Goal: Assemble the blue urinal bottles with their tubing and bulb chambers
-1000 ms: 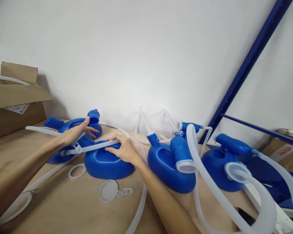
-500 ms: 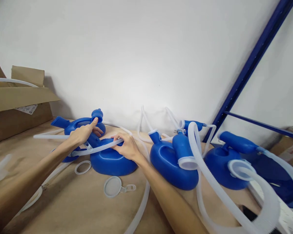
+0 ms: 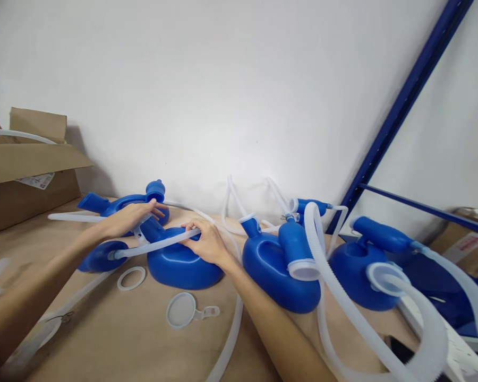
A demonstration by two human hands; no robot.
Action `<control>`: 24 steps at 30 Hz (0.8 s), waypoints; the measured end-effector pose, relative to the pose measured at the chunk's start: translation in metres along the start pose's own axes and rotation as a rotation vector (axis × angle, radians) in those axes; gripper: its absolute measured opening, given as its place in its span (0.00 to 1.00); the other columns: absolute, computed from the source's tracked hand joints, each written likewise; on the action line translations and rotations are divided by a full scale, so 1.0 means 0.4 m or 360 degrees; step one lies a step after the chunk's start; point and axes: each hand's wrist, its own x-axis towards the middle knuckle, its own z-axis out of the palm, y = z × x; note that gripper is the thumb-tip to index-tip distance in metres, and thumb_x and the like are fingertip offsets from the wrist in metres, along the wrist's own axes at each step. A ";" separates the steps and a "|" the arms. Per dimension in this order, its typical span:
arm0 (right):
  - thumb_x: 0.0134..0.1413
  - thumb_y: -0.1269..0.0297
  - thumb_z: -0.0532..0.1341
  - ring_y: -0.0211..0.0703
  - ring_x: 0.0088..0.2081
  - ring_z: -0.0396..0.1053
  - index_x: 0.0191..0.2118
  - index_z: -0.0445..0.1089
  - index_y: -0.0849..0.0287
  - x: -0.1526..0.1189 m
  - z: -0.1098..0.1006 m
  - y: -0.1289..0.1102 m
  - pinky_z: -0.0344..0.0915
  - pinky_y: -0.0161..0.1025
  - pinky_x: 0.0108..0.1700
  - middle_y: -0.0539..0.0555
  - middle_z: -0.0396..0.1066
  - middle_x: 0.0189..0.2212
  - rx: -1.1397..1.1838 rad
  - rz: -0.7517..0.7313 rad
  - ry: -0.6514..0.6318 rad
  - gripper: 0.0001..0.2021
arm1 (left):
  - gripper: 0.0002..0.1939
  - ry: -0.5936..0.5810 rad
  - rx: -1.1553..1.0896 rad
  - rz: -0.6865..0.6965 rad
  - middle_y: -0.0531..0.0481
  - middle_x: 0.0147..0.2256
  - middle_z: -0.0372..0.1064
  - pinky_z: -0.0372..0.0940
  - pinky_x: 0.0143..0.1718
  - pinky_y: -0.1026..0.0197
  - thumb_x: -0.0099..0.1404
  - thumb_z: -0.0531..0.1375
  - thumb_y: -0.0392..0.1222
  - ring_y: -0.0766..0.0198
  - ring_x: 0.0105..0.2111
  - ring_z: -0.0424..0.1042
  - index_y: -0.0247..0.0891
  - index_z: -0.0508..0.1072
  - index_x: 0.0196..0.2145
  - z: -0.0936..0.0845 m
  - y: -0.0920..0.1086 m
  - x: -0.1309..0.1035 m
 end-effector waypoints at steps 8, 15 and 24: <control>0.50 0.67 0.67 0.54 0.52 0.78 0.31 0.66 0.53 -0.006 -0.003 0.008 0.67 0.48 0.56 0.56 0.81 0.45 -0.0053 0.0048 0.0047 0.09 | 0.31 0.0268 0.0588 0.0409 0.40 0.46 0.78 0.67 0.44 0.53 0.75 0.37 0.55 0.49 0.44 0.77 0.40 0.77 0.44 0.053 -0.059 -0.023; 0.50 0.69 0.67 0.53 0.52 0.77 0.30 0.64 0.53 -0.009 0.005 0.004 0.67 0.46 0.55 0.54 0.81 0.44 -0.0126 0.0062 0.0069 0.10 | 0.37 0.0243 0.0755 0.0086 0.32 0.39 0.79 0.65 0.40 0.48 0.77 0.33 0.53 0.40 0.41 0.77 0.35 0.79 0.40 0.062 -0.018 0.003; 0.53 0.67 0.68 0.53 0.51 0.78 0.32 0.66 0.53 -0.008 0.002 0.006 0.67 0.47 0.55 0.54 0.81 0.45 -0.0128 0.0029 0.0053 0.08 | 0.28 0.0044 0.0744 0.0384 0.37 0.55 0.75 0.65 0.52 0.46 0.76 0.43 0.54 0.42 0.54 0.73 0.42 0.73 0.60 0.034 -0.002 -0.003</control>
